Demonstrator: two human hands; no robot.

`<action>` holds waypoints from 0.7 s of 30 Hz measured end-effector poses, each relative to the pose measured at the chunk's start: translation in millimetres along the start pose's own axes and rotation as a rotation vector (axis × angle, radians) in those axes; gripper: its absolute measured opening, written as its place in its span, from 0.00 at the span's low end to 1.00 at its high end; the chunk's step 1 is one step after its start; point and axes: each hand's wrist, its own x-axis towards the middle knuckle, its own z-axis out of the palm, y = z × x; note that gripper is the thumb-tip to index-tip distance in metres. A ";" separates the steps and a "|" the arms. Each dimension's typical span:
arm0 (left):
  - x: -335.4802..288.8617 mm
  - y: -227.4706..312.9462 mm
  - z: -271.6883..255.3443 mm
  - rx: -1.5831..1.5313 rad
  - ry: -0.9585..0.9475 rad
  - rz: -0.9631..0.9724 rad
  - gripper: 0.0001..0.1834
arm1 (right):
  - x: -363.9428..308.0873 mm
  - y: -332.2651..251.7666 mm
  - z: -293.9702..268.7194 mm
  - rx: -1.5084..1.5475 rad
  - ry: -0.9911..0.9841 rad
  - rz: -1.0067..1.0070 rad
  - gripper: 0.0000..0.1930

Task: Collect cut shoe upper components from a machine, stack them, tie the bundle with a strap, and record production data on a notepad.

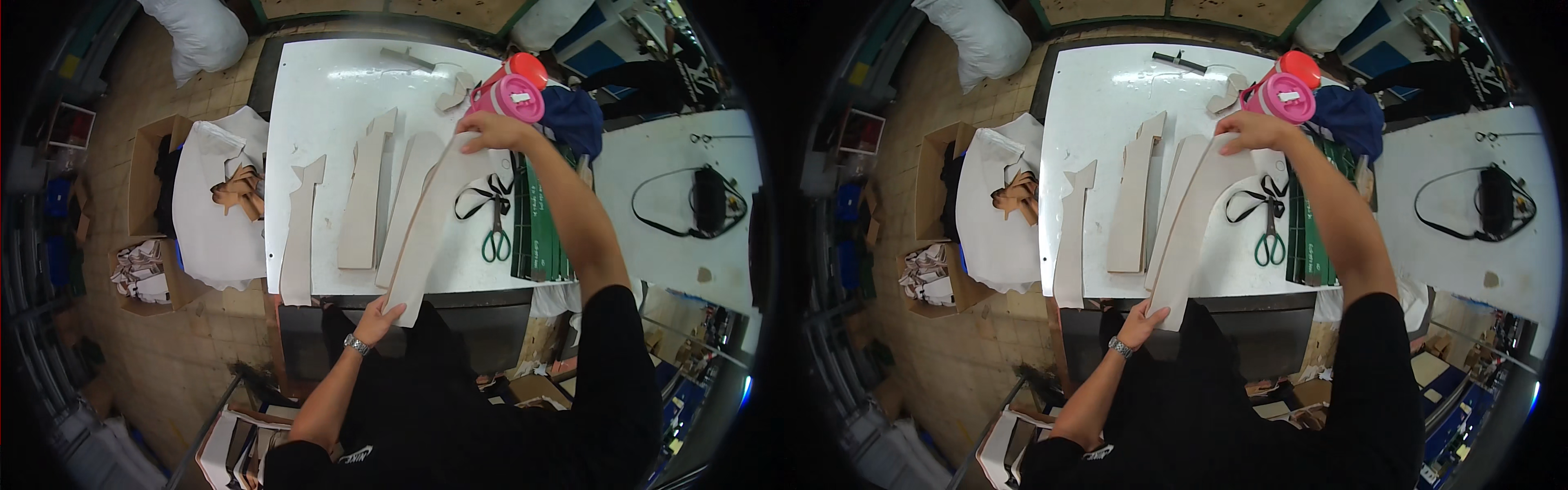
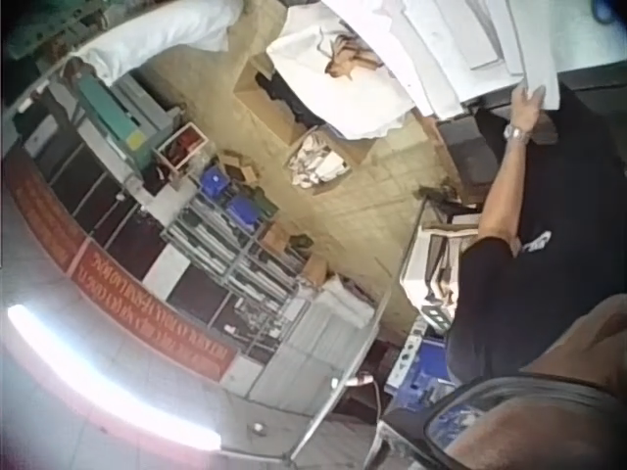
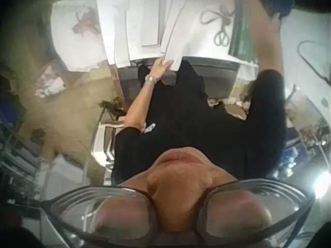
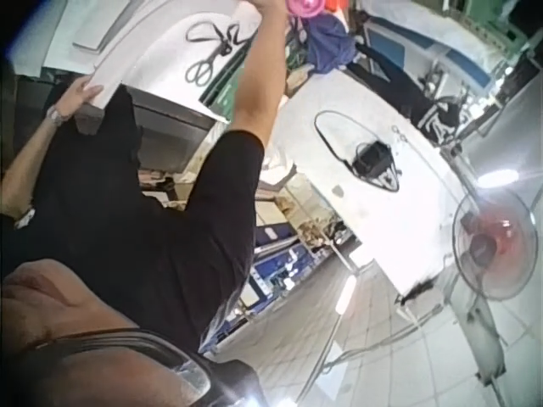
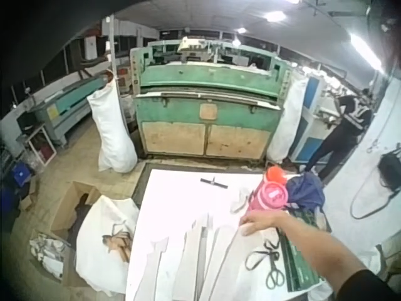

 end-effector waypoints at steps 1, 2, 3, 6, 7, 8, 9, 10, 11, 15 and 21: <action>12.3 -2.4 4.6 -0.055 0.096 -0.069 0.26 | 29.0 31.2 7.6 0.023 -0.026 -0.014 0.21; 22.5 -5.0 8.4 -0.109 0.190 -0.142 0.27 | 55.0 61.7 17.4 0.048 -0.054 -0.024 0.21; 34.7 -4.4 11.4 -0.141 0.238 -0.221 0.28 | 76.5 91.0 25.5 0.056 -0.056 -0.020 0.21; 53.3 -18.3 5.8 -0.327 0.322 -0.180 0.28 | 133.5 133.4 49.4 0.145 -0.064 0.004 0.21; 57.1 -20.5 4.1 -0.327 0.340 -0.184 0.28 | 147.2 138.7 55.3 0.162 -0.069 0.019 0.21; 61.4 -21.7 2.5 -0.310 0.352 -0.208 0.29 | 158.9 143.5 59.2 0.178 -0.070 0.035 0.21; 65.8 -22.0 0.3 -0.292 0.361 -0.230 0.30 | 169.0 147.7 61.3 0.182 -0.074 0.026 0.21; 69.8 -19.9 1.2 -0.293 0.365 -0.234 0.30 | 174.8 153.5 63.1 0.178 -0.080 0.042 0.21; 73.6 -17.1 1.8 -0.307 0.360 -0.252 0.30 | 179.8 158.5 63.6 0.172 -0.083 0.059 0.22; 82.1 -16.4 1.3 -0.383 0.343 -0.268 0.30 | 197.7 167.0 68.5 0.091 -0.074 0.068 0.23; 81.4 -27.5 -4.3 -0.346 0.377 -0.394 0.29 | 200.9 150.3 89.4 -0.266 0.108 0.056 0.25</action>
